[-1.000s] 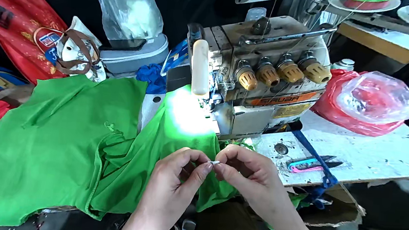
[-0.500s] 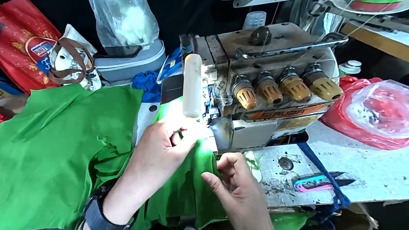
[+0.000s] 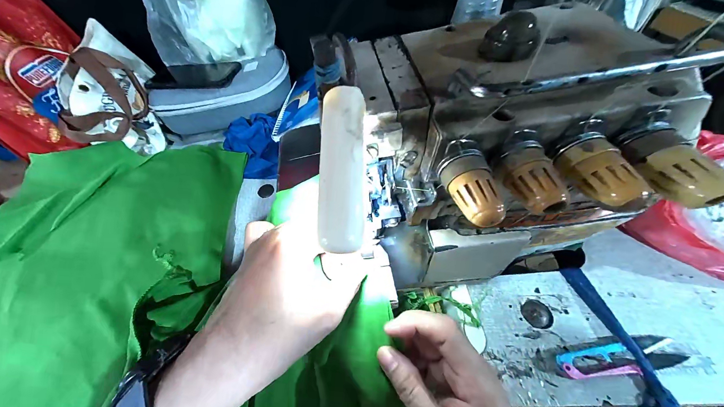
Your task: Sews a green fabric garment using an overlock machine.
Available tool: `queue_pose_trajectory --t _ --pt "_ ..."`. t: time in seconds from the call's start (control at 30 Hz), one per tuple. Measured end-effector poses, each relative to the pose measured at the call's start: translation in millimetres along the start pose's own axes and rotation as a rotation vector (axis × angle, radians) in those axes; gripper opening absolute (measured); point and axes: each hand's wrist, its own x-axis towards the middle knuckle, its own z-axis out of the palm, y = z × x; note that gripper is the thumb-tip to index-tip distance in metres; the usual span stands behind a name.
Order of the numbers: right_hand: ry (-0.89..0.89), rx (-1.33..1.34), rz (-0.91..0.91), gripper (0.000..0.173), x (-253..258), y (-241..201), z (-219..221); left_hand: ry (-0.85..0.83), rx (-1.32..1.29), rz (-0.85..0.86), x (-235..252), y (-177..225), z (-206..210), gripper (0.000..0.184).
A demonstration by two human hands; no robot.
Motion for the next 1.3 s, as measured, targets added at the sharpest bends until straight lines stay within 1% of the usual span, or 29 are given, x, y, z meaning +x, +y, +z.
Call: queue_pose_trajectory --t 0.07,0.17,0.27,0.37,0.47,0.5,0.53,0.6,0.67,0.73,0.8,0.9,1.03,1.17,1.23,1.3 --pt "-0.048 -0.126 0.001 0.031 4 -2 -3 -0.001 0.017 0.001 3 -1 0 0.016" --pt "-0.107 -0.368 0.044 0.044 10 -8 -5 0.027 0.013 0.014 1 2 3 0.019" --pt "-0.129 -0.48 0.094 0.046 14 -18 -5 0.083 -0.027 0.051 -1 -1 9 0.011" --pt "-0.126 -0.515 0.091 0.044 15 -21 -4 0.104 0.003 0.16 -12 -7 13 0.013" --pt "-0.113 -0.499 0.067 0.043 15 -17 -3 0.112 0.03 0.327 -16 -18 13 0.018" --pt "-0.112 -0.482 0.071 0.042 15 -17 -2 0.106 0.045 0.354 -16 -19 12 0.019" --pt "-0.114 -0.455 0.085 0.041 14 -17 -2 0.1 0.053 0.348 -16 -17 10 0.02" --pt "-0.116 -0.38 0.121 0.038 14 -18 -1 0.08 0.038 0.256 -13 -5 4 0.02" --pt "-0.127 -0.285 0.165 0.041 13 -19 0 0.089 0.0 0.204 -11 -6 4 0.018" --pt "-0.132 -0.217 0.196 0.047 13 -19 -1 0.127 -0.014 0.209 -12 -16 11 0.013" --pt "-0.135 -0.15 0.214 0.051 12 -18 -1 0.144 -0.008 0.199 -12 -17 13 0.012" --pt "-0.135 -0.087 0.21 0.048 10 -18 -3 0.155 0.003 0.181 -14 -15 14 0.012" --pt "-0.126 -0.018 0.214 0.04 8 -14 0 0.169 0.025 0.169 -15 -12 16 0.012" --pt "-0.125 -0.004 0.225 0.039 6 -13 2 0.199 0.0 0.116 -16 -3 18 0.012" --pt "-0.116 0.024 0.23 0.04 5 -12 3 0.207 -0.039 0.089 -16 6 16 0.016" --pt "-0.113 0.049 0.22 0.041 2 -10 4 0.231 -0.035 0.097 -16 1 19 0.015"
